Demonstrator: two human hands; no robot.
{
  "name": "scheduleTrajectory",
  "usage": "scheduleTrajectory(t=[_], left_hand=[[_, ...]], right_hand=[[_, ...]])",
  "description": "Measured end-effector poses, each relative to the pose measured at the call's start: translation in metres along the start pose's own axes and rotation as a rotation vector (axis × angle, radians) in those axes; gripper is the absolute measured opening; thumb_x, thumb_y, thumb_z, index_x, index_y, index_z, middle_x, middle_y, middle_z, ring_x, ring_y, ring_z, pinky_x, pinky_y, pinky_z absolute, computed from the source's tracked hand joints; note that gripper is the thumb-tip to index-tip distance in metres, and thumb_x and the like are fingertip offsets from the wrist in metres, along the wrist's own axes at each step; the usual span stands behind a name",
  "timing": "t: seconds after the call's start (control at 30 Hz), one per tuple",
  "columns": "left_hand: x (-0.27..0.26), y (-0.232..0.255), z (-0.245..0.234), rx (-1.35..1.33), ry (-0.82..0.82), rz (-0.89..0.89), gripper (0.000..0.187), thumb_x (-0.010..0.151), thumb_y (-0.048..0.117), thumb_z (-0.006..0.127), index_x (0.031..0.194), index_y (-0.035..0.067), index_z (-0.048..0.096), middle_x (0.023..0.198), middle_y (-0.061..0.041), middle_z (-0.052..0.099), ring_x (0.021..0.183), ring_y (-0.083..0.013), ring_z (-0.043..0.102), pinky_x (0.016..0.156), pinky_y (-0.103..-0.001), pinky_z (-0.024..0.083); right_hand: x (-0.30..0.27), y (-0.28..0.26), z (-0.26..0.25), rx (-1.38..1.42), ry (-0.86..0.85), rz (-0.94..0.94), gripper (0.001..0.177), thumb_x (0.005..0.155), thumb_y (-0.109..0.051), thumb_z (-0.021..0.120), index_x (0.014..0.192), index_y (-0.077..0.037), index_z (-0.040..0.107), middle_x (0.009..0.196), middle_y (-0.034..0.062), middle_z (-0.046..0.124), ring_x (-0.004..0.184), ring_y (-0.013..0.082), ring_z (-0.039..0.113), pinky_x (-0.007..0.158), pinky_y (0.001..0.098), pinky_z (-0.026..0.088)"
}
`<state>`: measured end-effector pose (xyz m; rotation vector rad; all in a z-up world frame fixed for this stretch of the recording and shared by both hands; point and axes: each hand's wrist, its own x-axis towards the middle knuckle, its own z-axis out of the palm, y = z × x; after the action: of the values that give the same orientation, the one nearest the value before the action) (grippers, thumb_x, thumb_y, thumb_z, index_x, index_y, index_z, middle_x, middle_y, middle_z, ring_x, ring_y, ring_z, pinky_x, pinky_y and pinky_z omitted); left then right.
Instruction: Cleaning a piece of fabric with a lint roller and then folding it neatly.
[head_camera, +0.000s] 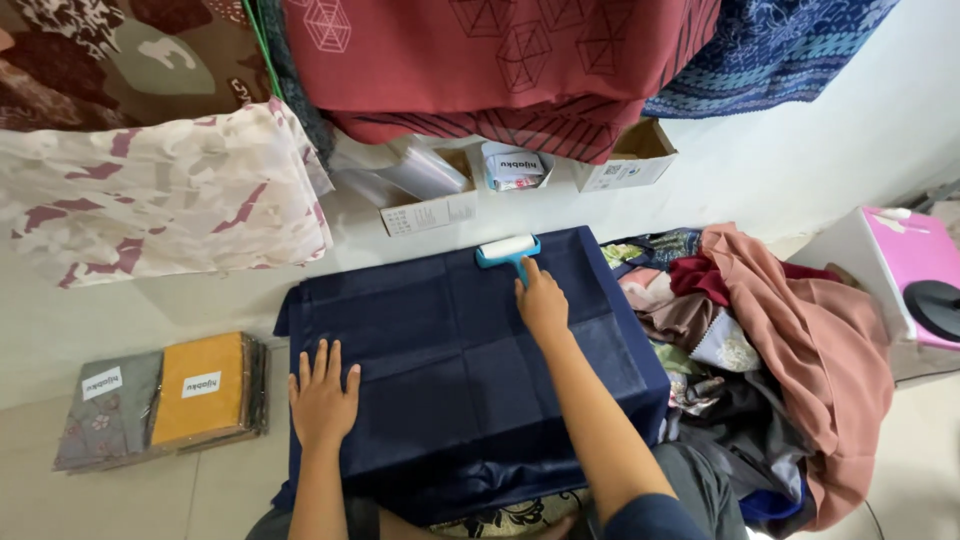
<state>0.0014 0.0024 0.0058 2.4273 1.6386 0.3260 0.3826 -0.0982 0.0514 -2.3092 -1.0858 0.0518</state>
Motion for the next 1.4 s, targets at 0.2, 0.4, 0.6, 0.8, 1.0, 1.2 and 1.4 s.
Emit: scheduleTrajectory(t=[0.2,0.4,0.6,0.8,1.0,1.2,1.4], left_hand=[[0.006,-0.015,0.027,0.065,0.105,0.061,0.069,0.101,0.058,0.033,0.162,0.026,0.035,0.169,0.001,0.033,0.157,-0.0329,0.026,0.122,-0.056,0.022],[0.006,-0.017,0.033,0.073,0.155,0.086,0.069,0.101,0.057,0.034,0.162,0.024,0.039,0.170,-0.001,0.037,0.156,-0.0357,0.031,0.119,-0.059,0.027],[0.007,-0.007,0.015,0.054,-0.037,-0.001,0.071,0.101,0.059,0.025,0.164,0.027,0.027,0.173,0.003,0.023,0.159,-0.0321,0.018,0.124,-0.055,0.017],[0.006,-0.012,0.025,0.080,0.096,0.045,0.070,0.100,0.058,0.031,0.163,0.026,0.034,0.171,0.001,0.033,0.157,-0.0341,0.027,0.121,-0.058,0.024],[0.007,-0.008,0.016,0.078,0.031,0.012,0.071,0.100,0.060,0.029,0.163,0.029,0.029,0.171,0.004,0.027,0.158,-0.0312,0.022,0.123,-0.055,0.021],[0.007,-0.011,0.021,0.079,0.028,0.016,0.070,0.100,0.060,0.028,0.163,0.030,0.029,0.171,0.005,0.026,0.158,-0.0299,0.022,0.124,-0.055,0.019],[0.008,-0.020,0.034,0.107,0.134,0.080,0.071,0.100,0.058,0.034,0.163,0.026,0.036,0.170,0.000,0.035,0.155,-0.0357,0.033,0.120,-0.058,0.027]], right_hand=[[-0.124,0.044,-0.047,-0.040,0.034,-0.036,0.047,0.097,-0.032,0.061,0.143,-0.024,0.052,0.106,0.0199,0.065,0.088,0.0498,0.067,0.073,0.0609,0.051],[-0.263,0.088,-0.111,-0.015,0.067,0.010,0.051,0.093,-0.027,0.068,0.143,-0.027,0.057,0.112,0.0038,0.071,0.097,0.0266,0.074,0.078,0.0386,0.055],[-0.224,0.107,-0.112,-0.022,0.144,0.008,0.052,0.093,-0.023,0.069,0.143,-0.024,0.058,0.116,0.0075,0.072,0.102,0.0294,0.072,0.083,0.0403,0.053],[-0.075,0.104,-0.061,-0.027,0.186,-0.044,0.047,0.094,-0.026,0.067,0.140,-0.022,0.057,0.104,0.0158,0.068,0.090,0.0418,0.068,0.076,0.0515,0.051],[0.040,0.081,-0.042,-0.048,0.083,0.048,0.043,0.097,-0.030,0.060,0.138,-0.024,0.051,0.105,0.0198,0.066,0.097,0.0487,0.065,0.076,0.0619,0.050],[0.016,0.100,-0.062,-0.047,0.029,-0.012,0.043,0.097,-0.027,0.061,0.138,-0.020,0.052,0.103,0.0224,0.071,0.093,0.0488,0.065,0.071,0.0604,0.049],[-0.143,0.151,-0.112,-0.085,0.079,-0.023,0.047,0.093,-0.029,0.068,0.139,-0.026,0.056,0.098,0.0199,0.071,0.087,0.0440,0.069,0.075,0.0522,0.050]])
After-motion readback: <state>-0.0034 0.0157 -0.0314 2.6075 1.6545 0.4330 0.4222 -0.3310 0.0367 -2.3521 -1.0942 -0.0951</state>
